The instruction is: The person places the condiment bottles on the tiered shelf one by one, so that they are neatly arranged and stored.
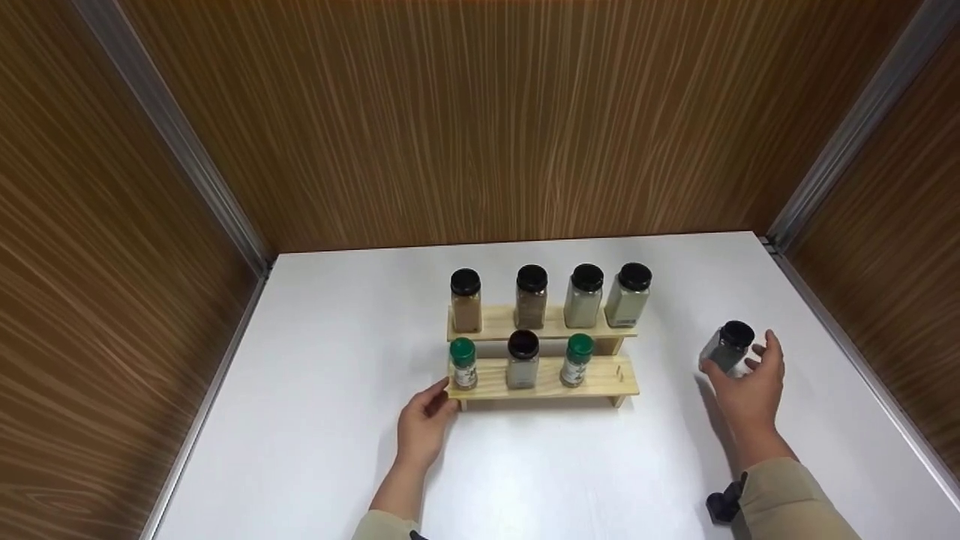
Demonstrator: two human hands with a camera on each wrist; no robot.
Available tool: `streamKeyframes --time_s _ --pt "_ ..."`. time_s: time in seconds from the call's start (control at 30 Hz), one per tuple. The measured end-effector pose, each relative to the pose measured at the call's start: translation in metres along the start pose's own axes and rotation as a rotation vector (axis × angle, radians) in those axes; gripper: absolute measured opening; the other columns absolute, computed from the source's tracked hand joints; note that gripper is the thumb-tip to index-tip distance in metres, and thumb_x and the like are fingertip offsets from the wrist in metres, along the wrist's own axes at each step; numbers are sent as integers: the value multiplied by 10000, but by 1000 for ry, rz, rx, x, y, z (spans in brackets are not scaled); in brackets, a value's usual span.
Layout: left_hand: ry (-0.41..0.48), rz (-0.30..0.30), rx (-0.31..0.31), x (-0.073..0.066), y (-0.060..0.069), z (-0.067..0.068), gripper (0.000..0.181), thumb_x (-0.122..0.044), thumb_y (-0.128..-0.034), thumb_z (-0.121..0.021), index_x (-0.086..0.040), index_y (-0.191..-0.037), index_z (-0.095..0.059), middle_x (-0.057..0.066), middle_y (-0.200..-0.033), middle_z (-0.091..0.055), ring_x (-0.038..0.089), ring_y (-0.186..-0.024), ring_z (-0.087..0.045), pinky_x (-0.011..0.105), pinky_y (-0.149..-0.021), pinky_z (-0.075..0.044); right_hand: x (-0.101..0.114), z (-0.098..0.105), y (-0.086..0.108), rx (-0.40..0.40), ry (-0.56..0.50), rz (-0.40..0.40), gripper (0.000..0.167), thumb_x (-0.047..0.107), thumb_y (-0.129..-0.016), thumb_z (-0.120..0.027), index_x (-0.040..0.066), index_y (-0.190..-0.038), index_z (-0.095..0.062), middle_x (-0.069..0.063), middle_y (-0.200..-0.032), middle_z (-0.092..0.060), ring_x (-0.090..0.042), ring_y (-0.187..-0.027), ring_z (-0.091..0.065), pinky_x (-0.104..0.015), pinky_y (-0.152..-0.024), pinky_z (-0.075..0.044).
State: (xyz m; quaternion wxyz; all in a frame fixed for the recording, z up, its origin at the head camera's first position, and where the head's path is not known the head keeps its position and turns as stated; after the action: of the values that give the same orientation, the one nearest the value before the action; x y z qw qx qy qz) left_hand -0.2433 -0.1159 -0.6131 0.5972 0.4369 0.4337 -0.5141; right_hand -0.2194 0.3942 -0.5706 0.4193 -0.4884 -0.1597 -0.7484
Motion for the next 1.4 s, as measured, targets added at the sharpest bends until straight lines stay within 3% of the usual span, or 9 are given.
streamKeyframes --time_s 0.17,0.33,0.73,1.0,1.23,1.33,1.4 --pt "-6 -4 7 2 1 -1 407 -79 -1005 -726 -57 -1408 -669 176 -1361 -658 356 -1286 -611 470 -1107 -498 -1 -3 -6 44 -27 -27 1251 79 -883 -856 191 -1697 88 -238 -1729 -134 -501 -1522 -287 -603 -1223 -307" --pt "-10 -27 10 1 -1 -2 406 -68 -995 -732 -40 -1396 -676 183 -1333 -665 360 -1264 -621 469 -1096 -504 -5 -7 -10 76 -6 -27 1254 1 -906 -805 253 -1682 148 -279 -1722 -136 -565 -1498 -297 -623 -1228 -284" --pt "-4 -17 10 -2 -1 -2 410 -79 -997 -730 -55 -1402 -674 166 -1327 -670 343 -1257 -620 477 -1101 -498 -7 -7 -9 80 45 8 1103 2 -964 -725 279 -1703 47 -376 -1595 -335 -561 -1445 -396 -634 -1198 -337" --pt "-1 -23 3 1 -1 -1 406 -80 -999 -732 -48 -1400 -675 181 -1333 -672 352 -1257 -621 482 -1095 -503 -1 -10 -1 67 19 44 1019 -23 -958 -715 253 -1699 -72 -274 -1687 -273 -540 -1484 -349 -637 -1209 -315" --pt "-3 -13 -7 1 -2 -1 397 -62 -994 -731 -51 -1388 -681 169 -1322 -674 355 -1263 -620 479 -1104 -496 3 -13 14 79 -36 66 1030 -41 -937 -744 227 -1695 -100 -269 -1678 -288 -553 -1464 -372 -656 -1153 -387" --pt "-7 -7 -9 0 -3 -1 395 -64 -995 -731 -55 -1387 -684 160 -1318 -675 349 -1263 -621 478 -1104 -496 8 -14 21 85 -52 71 1032 -37 -932 -754 223 -1695 -109 -280 -1653 -321 -538 -1444 -415 -587 -1128 -451" --pt "-11 -4 -9 0 -3 -1 394 -67 -997 -730 -58 -1388 -684 159 -1320 -674 346 -1262 -620 478 -1103 -496 14 -15 26 85 -73 74 1032 -38 -927 -761 221 -1694 -121 -289 -1625 -357 -521 -1423 -452 -412 -1070 -530"
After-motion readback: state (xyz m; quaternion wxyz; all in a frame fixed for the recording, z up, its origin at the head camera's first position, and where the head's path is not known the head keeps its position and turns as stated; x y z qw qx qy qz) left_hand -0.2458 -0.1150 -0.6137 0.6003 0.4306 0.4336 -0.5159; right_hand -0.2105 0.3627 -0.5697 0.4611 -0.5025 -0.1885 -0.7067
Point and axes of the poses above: each hand's wrist, its own y-axis away from the middle knuckle, its own z-axis out of the back of the hand, x = y × z, the point moved 5 cm from there along -y, towards the middle knuckle
